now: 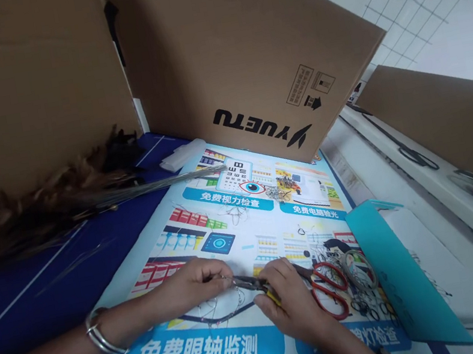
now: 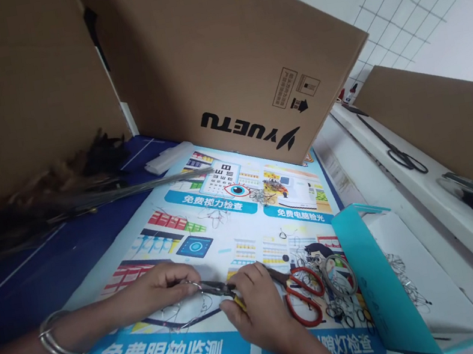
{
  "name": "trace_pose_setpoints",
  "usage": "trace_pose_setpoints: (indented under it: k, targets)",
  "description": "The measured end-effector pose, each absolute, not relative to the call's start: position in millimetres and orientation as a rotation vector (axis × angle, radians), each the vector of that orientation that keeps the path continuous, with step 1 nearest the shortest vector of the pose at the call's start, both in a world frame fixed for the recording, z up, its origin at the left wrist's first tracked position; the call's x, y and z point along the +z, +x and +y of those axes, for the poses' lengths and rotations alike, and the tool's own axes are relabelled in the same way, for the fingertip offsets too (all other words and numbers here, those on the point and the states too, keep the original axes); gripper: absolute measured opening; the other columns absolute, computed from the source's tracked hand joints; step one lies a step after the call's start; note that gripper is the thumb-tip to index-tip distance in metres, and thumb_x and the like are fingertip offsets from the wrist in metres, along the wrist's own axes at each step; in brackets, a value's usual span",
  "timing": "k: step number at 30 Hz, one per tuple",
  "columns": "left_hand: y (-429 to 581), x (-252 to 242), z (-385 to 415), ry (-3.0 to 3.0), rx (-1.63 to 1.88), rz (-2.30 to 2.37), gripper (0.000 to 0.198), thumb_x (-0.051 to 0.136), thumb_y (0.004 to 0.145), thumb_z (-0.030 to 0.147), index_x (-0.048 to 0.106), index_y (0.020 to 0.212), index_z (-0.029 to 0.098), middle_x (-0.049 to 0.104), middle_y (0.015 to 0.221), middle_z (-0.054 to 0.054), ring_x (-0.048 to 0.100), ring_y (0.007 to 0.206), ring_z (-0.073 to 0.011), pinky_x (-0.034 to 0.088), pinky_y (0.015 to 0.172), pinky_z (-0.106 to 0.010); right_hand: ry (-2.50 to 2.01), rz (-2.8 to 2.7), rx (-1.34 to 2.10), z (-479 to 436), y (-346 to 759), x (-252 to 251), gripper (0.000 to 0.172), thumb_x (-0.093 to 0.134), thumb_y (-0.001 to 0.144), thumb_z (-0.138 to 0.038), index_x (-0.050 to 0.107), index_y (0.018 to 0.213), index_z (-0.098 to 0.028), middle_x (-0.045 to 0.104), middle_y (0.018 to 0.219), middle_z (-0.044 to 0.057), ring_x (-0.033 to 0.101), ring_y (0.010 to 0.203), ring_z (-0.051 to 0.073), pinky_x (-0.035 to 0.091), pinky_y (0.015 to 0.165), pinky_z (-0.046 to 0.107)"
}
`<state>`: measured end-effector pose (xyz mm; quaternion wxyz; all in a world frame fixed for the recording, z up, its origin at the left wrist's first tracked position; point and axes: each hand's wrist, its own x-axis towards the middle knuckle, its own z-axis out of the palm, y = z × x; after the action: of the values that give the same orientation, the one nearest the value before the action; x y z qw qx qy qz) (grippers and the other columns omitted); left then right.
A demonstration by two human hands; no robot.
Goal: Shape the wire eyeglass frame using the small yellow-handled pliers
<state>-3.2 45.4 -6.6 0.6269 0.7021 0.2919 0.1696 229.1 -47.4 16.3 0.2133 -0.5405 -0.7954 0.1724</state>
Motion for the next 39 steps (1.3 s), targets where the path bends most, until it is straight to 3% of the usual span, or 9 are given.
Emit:
trace_pose_setpoints:
  k: [9,23,30,39]
  targets:
    - [-5,-2,48,1.663,0.308,0.64,0.031,0.057,0.084,0.043,0.063,0.071,0.015,0.042,0.057,0.006,0.034,0.052,-0.0102,0.024,0.049,-0.02,-1.488,-2.36,0.406,-43,231,17,0.021,0.055,0.092,-0.037,0.06,0.1,-0.018,0.06,0.099,0.009,0.051,0.093,0.024,0.044,0.081,0.038]
    - [-2,5,47,1.775,0.221,0.638,0.017,0.051,0.081,0.024,0.059,0.068,0.016,0.045,0.059,0.004,0.037,0.055,-0.0113,0.027,0.052,-0.022,-1.609,-2.556,0.121,-45,229,20,0.019,0.058,0.091,-0.038,0.06,0.086,-0.019,0.062,0.089,0.007,0.054,0.085,0.023,0.04,0.068,0.033]
    - [-1,0,46,1.737,0.234,0.657,0.023,0.052,0.085,0.032,0.056,0.069,0.016,0.041,0.058,0.006,0.033,0.053,-0.0102,0.024,0.05,-0.021,-1.674,-2.411,0.313,-49,228,18,0.02,0.057,0.092,-0.037,0.059,0.084,-0.019,0.064,0.088,0.006,0.057,0.08,0.02,0.036,0.062,0.028]
    - [-1,-12,45,1.56,0.382,0.688,0.027,0.059,0.086,0.042,0.062,0.089,0.016,0.041,0.062,0.007,0.035,0.055,-0.0103,0.026,0.051,-0.022,-1.729,-2.194,0.66,-52,231,24,0.026,0.048,0.096,-0.041,0.055,0.084,-0.02,0.062,0.084,0.003,0.056,0.074,0.016,0.031,0.06,0.025]
